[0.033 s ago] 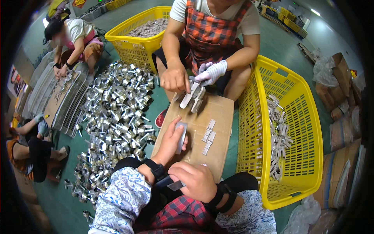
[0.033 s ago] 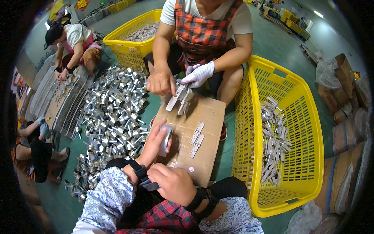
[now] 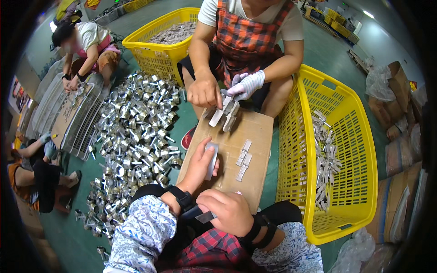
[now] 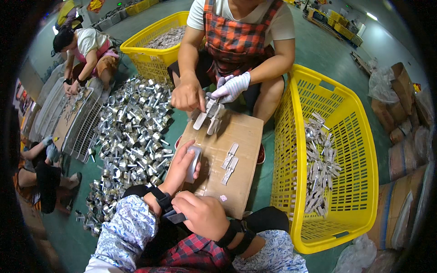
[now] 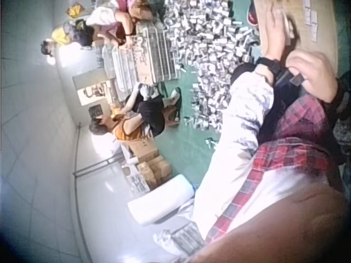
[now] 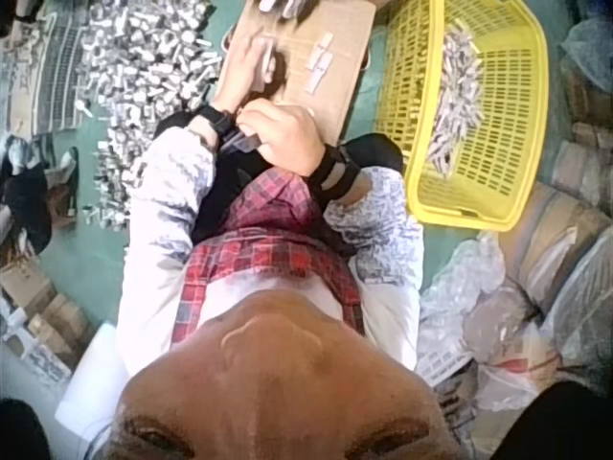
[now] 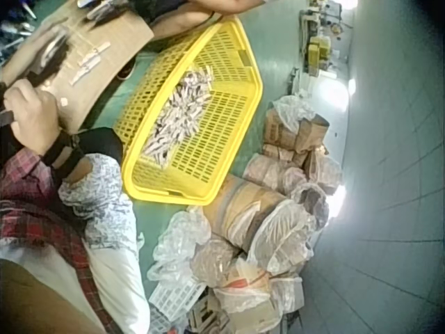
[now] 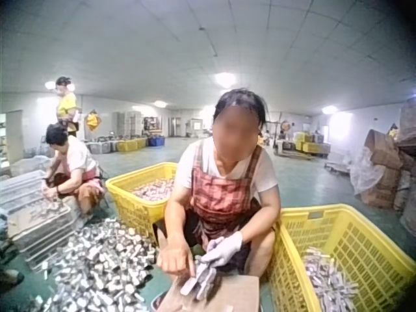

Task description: Assembling and sorting small metal hardware components like latches and door handles in a manufacturing setting.

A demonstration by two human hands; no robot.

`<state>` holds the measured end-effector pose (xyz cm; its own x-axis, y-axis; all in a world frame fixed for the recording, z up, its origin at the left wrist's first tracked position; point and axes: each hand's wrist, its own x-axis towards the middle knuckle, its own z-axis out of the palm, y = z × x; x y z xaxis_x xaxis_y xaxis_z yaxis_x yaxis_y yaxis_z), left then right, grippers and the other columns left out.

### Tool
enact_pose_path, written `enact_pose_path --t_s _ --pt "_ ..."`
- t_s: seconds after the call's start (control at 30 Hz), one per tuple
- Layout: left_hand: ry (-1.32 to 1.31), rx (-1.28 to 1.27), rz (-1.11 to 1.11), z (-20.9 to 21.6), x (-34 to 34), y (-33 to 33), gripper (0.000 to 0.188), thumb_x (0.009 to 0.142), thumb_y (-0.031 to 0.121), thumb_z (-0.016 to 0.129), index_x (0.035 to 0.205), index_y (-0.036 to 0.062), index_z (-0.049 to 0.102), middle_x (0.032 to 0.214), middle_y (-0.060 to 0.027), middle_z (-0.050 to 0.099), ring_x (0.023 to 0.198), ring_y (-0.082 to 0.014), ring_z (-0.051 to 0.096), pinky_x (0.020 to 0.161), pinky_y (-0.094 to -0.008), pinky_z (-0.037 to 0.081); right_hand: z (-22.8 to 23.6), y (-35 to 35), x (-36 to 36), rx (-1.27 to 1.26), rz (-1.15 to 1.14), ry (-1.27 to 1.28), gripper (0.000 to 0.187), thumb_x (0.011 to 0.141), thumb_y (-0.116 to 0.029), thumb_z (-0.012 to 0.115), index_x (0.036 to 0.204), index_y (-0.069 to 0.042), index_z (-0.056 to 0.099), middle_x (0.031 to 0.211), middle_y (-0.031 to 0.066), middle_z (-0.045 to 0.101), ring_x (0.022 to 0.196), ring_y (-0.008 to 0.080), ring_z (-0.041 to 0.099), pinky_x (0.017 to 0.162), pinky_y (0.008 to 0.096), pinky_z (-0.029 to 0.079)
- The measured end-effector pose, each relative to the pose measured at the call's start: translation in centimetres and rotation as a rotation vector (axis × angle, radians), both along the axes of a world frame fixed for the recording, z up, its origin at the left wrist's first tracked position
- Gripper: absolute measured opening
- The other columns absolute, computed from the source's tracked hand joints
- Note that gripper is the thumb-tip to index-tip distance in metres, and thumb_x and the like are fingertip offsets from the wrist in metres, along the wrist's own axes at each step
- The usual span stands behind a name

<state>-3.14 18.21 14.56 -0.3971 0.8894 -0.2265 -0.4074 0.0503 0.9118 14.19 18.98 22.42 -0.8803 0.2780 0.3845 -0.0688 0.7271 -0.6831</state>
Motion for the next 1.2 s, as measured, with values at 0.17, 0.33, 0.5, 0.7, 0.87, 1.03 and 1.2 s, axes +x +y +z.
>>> enact_pose_path --t_s 0.17,0.33,0.5,0.7,0.87,1.03,1.2 --pt "-0.014 0.006 -0.007 0.4 0.3 0.3 0.05 0.106 0.026 0.046 0.151 0.0096 0.033 0.075 -0.0092 0.058 0.054 -0.0156 0.054 0.053 -0.0273 0.046 0.3 0.2 0.2 0.011 0.007 0.007 0.039 0.068 0.0 0.07 0.105 -0.006 0.063 0.106 0.0054 0.061 0.074 0.0277 0.066 0.064 0.0381 0.052" --pt "0.013 -0.004 -0.021 0.5 0.2 0.0 0.049 0.107 0.027 0.045 0.151 0.0096 0.033 0.076 -0.0096 0.058 0.055 -0.0158 0.054 0.054 -0.027 0.046 0.3 0.0 0.2 -0.012 0.0 0.034 0.038 0.069 0.0 0.07 0.106 -0.006 0.063 0.106 0.0055 0.061 0.075 0.0276 0.066 0.065 0.0386 0.053" --pt "0.011 -0.01 -0.009 0.2 0.3 0.2 0.049 0.106 0.027 0.046 0.151 0.0095 0.033 0.075 -0.0102 0.057 0.055 -0.016 0.053 0.054 -0.0272 0.046 0.2 0.2 0.1 -0.027 0.002 0.003 0.037 0.069 0.001 0.07 0.105 -0.006 0.063 0.105 0.0053 0.061 0.076 0.0279 0.066 0.065 0.0397 0.053" --pt "-0.01 0.032 0.037 -0.7 0.0 0.4 0.051 0.107 0.026 0.048 0.153 0.0122 0.031 0.083 -0.0076 0.059 0.064 -0.0145 0.057 0.054 -0.0277 0.048 0.2 2.4 -0.8 0.031 -0.199 -0.043 0.038 0.07 0.003 0.064 0.107 -0.006 0.063 0.11 0.0086 0.062 0.082 0.03 0.068 0.068 0.041 0.054" --pt "-0.042 0.016 0.023 0.0 0.7 0.4 0.053 0.107 0.026 0.047 0.155 0.0119 0.027 0.084 -0.0074 0.059 0.064 -0.0143 0.057 0.053 -0.0278 0.048 0.3 9.5 -2.0 0.168 -0.503 0.168 0.04 0.07 0.01 0.057 0.106 -0.005 0.065 0.117 0.0124 0.064 0.093 0.0365 0.066 0.078 0.0434 0.054" --pt "-0.027 0.009 -0.014 -0.7 0.3 0.4 0.054 0.107 0.029 0.046 0.155 0.0112 0.027 0.075 -0.0084 0.058 0.053 -0.0149 0.053 0.051 -0.0272 0.046 -0.8 16.9 -4.1 0.136 -0.634 0.307 0.044 0.073 0.014 0.052 0.11 -0.005 0.065 0.115 0.0148 0.062 0.102 0.0363 0.063 0.088 0.0395 0.051" --pt "-0.006 -0.022 -0.03 0.3 0.4 0.5 0.053 0.107 0.029 0.046 0.153 0.01 0.028 0.077 -0.0087 0.058 0.057 -0.014 0.054 0.052 -0.0269 0.047 -2.2 19.0 -6.7 -0.096 -0.565 0.4 0.052 0.077 0.015 0.049 0.121 -0.007 0.065 0.11 0.0155 0.06 0.102 0.0328 0.062 0.091 0.0357 0.049"
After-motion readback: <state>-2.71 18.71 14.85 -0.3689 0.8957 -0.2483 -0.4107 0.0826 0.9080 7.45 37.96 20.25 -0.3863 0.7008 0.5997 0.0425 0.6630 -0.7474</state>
